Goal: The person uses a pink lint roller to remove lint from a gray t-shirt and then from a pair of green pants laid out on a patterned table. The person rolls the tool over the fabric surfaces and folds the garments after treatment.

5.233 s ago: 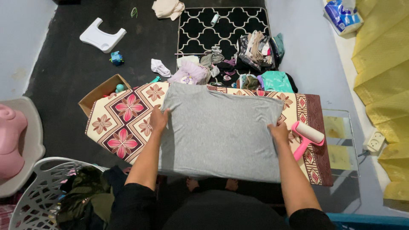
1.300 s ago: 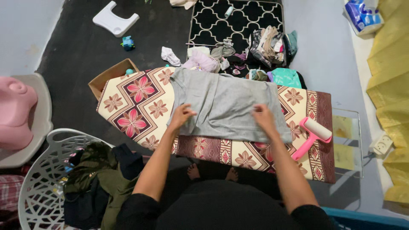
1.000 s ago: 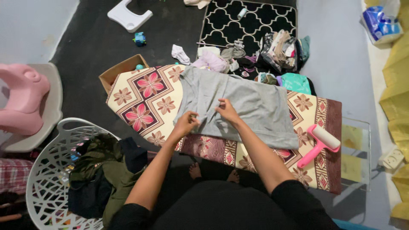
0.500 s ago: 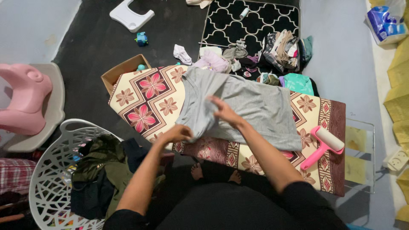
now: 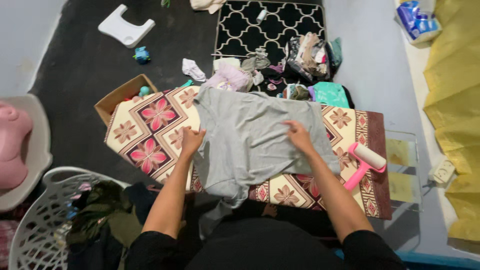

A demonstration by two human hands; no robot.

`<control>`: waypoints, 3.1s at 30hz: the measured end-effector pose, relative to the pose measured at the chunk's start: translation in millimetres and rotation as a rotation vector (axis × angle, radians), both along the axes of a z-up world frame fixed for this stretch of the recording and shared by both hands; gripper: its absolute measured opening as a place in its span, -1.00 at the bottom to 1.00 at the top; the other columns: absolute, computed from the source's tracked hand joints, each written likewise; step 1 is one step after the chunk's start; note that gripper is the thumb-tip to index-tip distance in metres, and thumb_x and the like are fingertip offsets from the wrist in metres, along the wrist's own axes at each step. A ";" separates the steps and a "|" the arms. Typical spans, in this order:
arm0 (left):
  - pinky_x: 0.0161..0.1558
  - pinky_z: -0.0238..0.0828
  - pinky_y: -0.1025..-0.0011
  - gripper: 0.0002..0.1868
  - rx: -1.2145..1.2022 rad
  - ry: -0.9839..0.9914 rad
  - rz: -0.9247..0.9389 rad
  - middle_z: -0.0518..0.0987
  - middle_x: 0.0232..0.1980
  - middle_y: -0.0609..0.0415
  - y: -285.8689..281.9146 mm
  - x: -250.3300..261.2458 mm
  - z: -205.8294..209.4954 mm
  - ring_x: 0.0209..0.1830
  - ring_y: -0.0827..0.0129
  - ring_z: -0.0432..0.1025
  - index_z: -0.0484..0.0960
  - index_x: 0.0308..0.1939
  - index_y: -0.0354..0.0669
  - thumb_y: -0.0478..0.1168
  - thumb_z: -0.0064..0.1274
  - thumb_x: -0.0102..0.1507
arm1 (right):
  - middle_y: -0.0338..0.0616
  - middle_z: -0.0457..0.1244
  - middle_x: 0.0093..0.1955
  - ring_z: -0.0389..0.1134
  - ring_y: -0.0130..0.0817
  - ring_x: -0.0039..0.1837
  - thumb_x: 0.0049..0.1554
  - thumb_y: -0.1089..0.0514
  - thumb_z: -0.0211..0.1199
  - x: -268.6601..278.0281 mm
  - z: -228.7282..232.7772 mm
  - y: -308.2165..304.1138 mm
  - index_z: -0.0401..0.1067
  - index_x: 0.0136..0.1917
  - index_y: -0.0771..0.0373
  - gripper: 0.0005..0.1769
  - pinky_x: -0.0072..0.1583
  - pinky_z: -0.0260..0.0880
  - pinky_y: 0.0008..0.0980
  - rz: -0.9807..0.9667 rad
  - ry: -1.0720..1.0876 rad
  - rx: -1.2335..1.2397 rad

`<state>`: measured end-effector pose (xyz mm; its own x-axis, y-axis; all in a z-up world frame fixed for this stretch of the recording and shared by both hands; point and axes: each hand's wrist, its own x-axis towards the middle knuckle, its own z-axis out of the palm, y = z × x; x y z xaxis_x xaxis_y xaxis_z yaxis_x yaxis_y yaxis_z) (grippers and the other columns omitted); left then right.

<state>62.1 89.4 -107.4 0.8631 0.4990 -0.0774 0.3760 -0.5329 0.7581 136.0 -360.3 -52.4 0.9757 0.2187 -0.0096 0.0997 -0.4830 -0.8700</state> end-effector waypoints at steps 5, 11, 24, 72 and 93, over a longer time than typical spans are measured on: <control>0.03 0.46 0.16 -0.24 -0.032 0.202 0.020 0.62 -0.05 -0.37 -32.7 35.6 8.4 0.00 -0.08 0.56 0.50 -0.01 -0.49 0.19 0.28 0.10 | 0.13 0.23 0.36 0.23 0.04 0.40 0.00 0.03 0.25 50.6 -23.6 -81.8 0.32 0.38 0.16 -0.34 0.35 0.23 0.01 -0.520 0.048 -0.386; -0.01 0.47 0.11 -0.33 0.166 0.094 -0.182 0.63 -0.13 -0.41 -38.4 65.8 7.8 -0.05 -0.17 0.56 0.64 -0.06 -0.48 0.15 0.32 0.13 | 0.28 0.27 0.28 0.30 0.02 0.32 0.00 -0.19 0.44 84.6 -31.4 -85.1 0.23 0.36 0.42 -0.11 0.33 0.28 -0.13 -0.567 0.153 -0.330; 0.03 0.38 0.35 -0.67 -0.462 -0.171 -0.145 0.64 0.03 -0.01 -28.7 138.1 64.1 -0.02 0.35 0.47 0.57 0.13 -0.24 -0.25 0.05 0.30 | -0.08 0.36 0.25 0.35 -0.35 0.21 0.06 0.17 0.46 107.2 7.6 -159.7 0.44 0.36 0.36 -0.39 0.28 0.29 -0.35 -0.669 0.146 0.585; 0.22 0.20 -0.03 -0.26 0.621 -0.170 0.010 0.42 0.25 -0.23 -86.9 -137.1 78.0 0.31 -0.11 0.29 0.28 0.28 -0.34 -0.21 0.29 0.11 | -0.20 0.40 -0.09 0.45 -0.14 0.08 0.07 0.15 0.20 -174.5 64.3 -171.2 0.62 -0.17 -0.04 -0.82 0.16 0.42 -0.18 -0.121 0.308 -0.714; -0.01 0.34 0.12 -0.65 0.358 -0.308 -0.513 0.46 -0.07 -0.10 -147.8 -149.1 84.0 0.00 -0.06 0.40 0.50 -0.17 -0.21 -0.41 0.16 -0.02 | -0.25 0.30 -0.28 0.27 -0.52 -0.26 0.18 -0.01 0.20 -120.3 36.2 -206.0 0.56 0.07 0.19 -0.70 -0.19 0.30 -0.44 -0.094 0.282 0.080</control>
